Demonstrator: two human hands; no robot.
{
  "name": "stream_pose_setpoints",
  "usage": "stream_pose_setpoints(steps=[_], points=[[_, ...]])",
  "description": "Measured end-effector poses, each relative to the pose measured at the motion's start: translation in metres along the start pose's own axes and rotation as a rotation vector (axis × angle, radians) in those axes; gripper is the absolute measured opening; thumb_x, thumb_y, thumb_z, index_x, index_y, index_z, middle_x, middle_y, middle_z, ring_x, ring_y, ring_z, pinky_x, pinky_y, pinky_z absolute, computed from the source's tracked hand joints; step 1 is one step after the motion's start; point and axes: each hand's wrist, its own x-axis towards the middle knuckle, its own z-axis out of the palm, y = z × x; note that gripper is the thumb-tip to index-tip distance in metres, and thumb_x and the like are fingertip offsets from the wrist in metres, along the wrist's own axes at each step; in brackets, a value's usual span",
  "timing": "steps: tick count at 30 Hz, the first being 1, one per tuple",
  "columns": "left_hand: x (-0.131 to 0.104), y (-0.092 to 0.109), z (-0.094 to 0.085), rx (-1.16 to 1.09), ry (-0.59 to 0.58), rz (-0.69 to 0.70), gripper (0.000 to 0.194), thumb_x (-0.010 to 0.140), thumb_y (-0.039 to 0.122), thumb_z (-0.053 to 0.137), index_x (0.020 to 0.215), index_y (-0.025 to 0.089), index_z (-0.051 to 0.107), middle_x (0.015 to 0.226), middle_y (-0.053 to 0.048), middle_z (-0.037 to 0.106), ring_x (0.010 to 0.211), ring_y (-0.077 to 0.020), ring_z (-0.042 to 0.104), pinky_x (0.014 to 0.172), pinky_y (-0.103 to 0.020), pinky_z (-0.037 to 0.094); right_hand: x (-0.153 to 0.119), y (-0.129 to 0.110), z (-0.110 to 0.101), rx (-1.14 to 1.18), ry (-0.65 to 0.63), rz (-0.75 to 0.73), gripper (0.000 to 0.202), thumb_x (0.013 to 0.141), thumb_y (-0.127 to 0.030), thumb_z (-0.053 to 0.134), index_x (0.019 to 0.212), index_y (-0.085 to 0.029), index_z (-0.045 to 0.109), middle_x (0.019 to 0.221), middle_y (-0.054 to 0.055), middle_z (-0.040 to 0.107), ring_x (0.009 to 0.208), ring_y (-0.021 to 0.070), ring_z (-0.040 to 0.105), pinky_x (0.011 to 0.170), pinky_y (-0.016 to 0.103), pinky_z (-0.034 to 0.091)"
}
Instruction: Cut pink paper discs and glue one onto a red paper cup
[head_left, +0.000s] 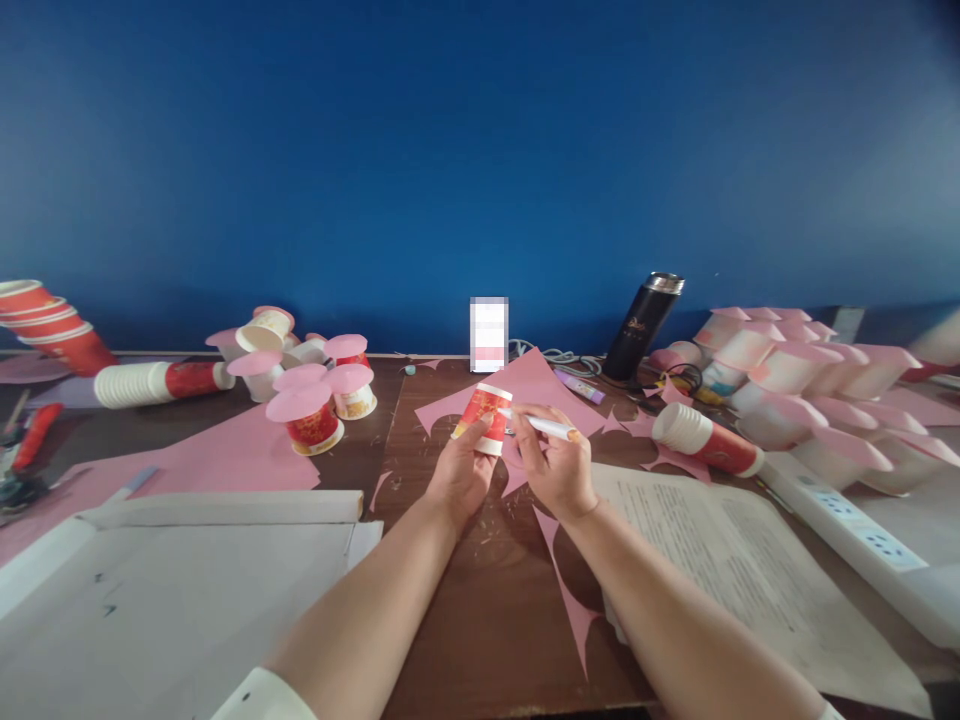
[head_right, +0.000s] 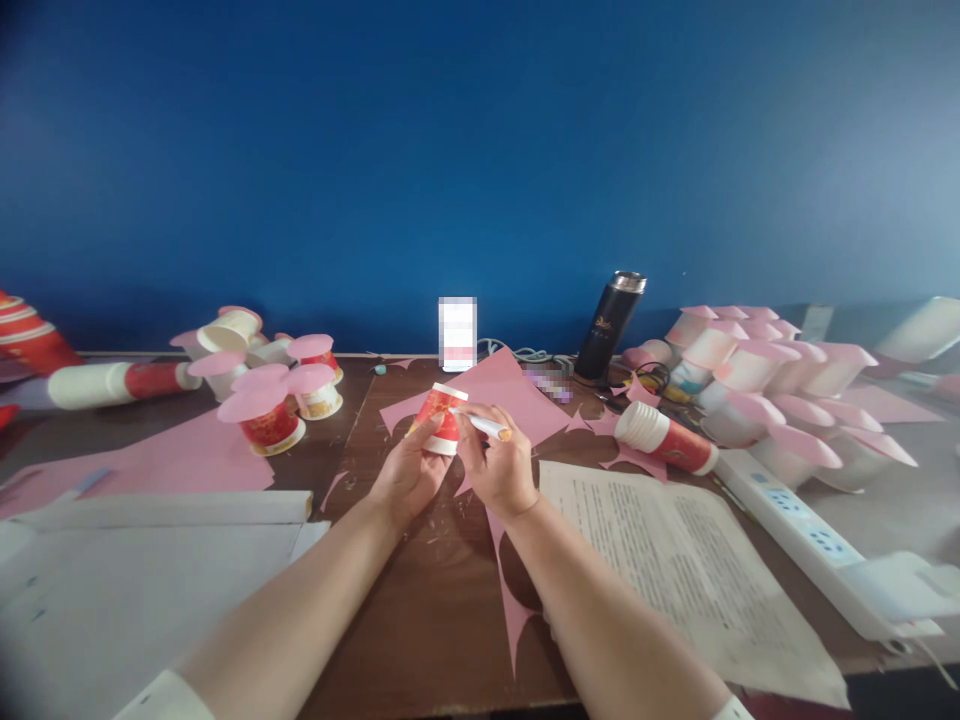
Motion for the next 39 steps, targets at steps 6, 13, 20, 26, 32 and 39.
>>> stream_pose_setpoints(steps=[6, 13, 20, 26, 32, 39], points=[[-0.0003, 0.0002, -0.0002, 0.026, -0.015, 0.024, 0.021, 0.075, 0.011, 0.068, 0.096, 0.010, 0.065, 0.102, -0.011, 0.069, 0.103, -0.0187, 0.064, 0.099, -0.028, 0.046, -0.0003, -0.0011, -0.0005, 0.001, -0.015, 0.000, 0.018, 0.091, -0.029, 0.050, 0.096, -0.021, 0.065, 0.094, 0.005, 0.070, 0.082, 0.0176, 0.067, 0.074, 0.030, 0.055], [-0.0013, 0.0011, 0.0016, 0.002, 0.002, 0.000, 0.024, 0.076, 0.009, 0.067, 0.099, 0.012, 0.064, 0.101, -0.009, 0.070, 0.100, -0.0174, 0.065, 0.096, -0.026, 0.048, -0.0004, -0.0010, -0.0001, -0.004, -0.016, 0.000, 0.018, 0.091, -0.030, 0.050, 0.095, -0.021, 0.066, 0.094, 0.005, 0.070, 0.087, 0.0184, 0.067, 0.076, 0.030, 0.055], [0.0016, 0.0013, -0.0018, -0.021, 0.020, -0.003, 0.021, 0.077, 0.012, 0.066, 0.098, 0.012, 0.064, 0.101, -0.009, 0.070, 0.097, -0.0155, 0.066, 0.092, -0.024, 0.049, -0.0015, -0.0010, -0.0007, 0.064, 0.027, 0.024, 0.018, 0.091, -0.029, 0.051, 0.100, -0.021, 0.064, 0.091, 0.007, 0.069, 0.084, 0.0193, 0.068, 0.068, 0.029, 0.057], [0.0017, 0.0015, -0.0009, -0.024, 0.102, -0.025, 0.020, 0.075, 0.011, 0.067, 0.095, 0.012, 0.064, 0.101, -0.009, 0.069, 0.094, -0.0158, 0.066, 0.089, -0.024, 0.050, -0.0007, 0.0047, -0.0004, 0.090, 0.095, 0.080, 0.022, 0.092, -0.031, 0.049, 0.104, -0.020, 0.063, 0.088, 0.008, 0.069, 0.079, 0.0194, 0.068, 0.062, 0.029, 0.057], [0.0013, 0.0015, -0.0006, -0.020, 0.089, -0.030, 0.017, 0.076, 0.010, 0.066, 0.093, 0.012, 0.064, 0.098, -0.009, 0.070, 0.090, -0.0148, 0.066, 0.084, -0.022, 0.051, -0.0006, 0.0054, -0.0001, 0.098, 0.082, 0.093, 0.021, 0.092, -0.031, 0.048, 0.103, -0.019, 0.062, 0.088, 0.008, 0.069, 0.077, 0.0185, 0.068, 0.064, 0.029, 0.056], [0.0007, 0.0005, -0.0008, -0.008, 0.067, -0.032, 0.018, 0.073, 0.009, 0.068, 0.091, 0.010, 0.066, 0.093, -0.008, 0.071, 0.084, -0.0132, 0.067, 0.079, -0.021, 0.053, 0.0002, 0.0047, -0.0015, 0.065, 0.059, 0.056, 0.021, 0.092, -0.030, 0.049, 0.102, -0.019, 0.063, 0.092, 0.009, 0.068, 0.084, 0.0202, 0.067, 0.067, 0.029, 0.056]])
